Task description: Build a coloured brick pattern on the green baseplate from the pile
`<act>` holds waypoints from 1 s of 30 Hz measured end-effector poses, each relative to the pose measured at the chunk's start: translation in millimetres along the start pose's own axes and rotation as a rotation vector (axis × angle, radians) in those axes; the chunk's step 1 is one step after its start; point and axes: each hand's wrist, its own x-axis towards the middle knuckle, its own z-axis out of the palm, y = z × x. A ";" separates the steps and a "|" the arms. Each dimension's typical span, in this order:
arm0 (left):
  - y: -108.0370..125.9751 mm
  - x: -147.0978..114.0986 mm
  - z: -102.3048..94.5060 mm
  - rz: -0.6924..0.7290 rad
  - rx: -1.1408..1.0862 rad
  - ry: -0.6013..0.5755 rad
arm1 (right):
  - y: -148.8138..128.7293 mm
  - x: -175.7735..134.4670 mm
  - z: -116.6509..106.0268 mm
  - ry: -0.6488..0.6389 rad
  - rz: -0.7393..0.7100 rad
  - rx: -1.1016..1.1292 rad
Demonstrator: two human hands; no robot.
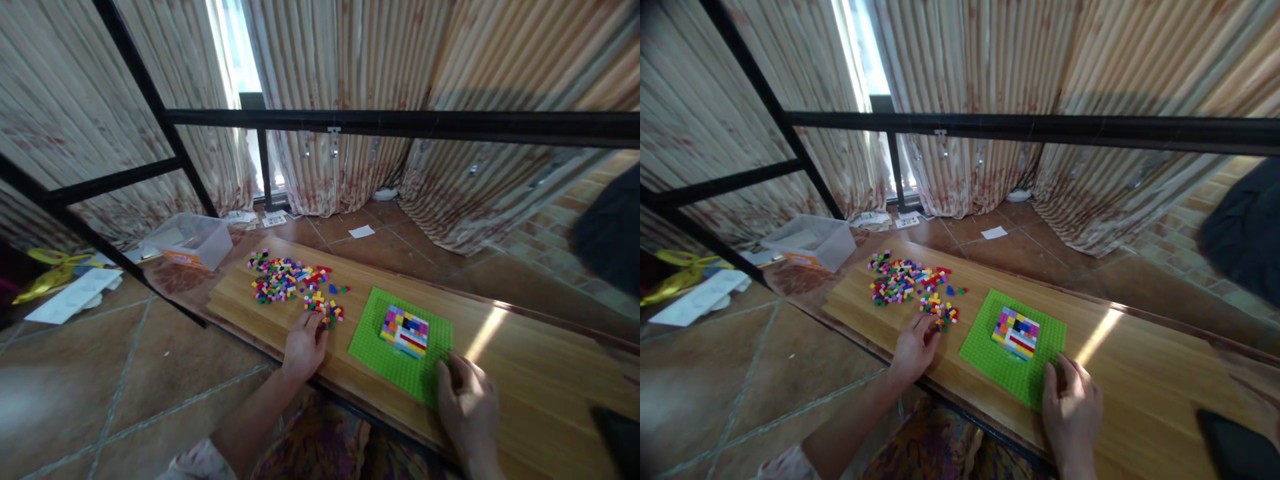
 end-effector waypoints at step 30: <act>-0.9 15.0 -0.7 -0.046 0.077 -0.098 | 13.6 -3.9 9.5 -0.012 -0.078 -0.026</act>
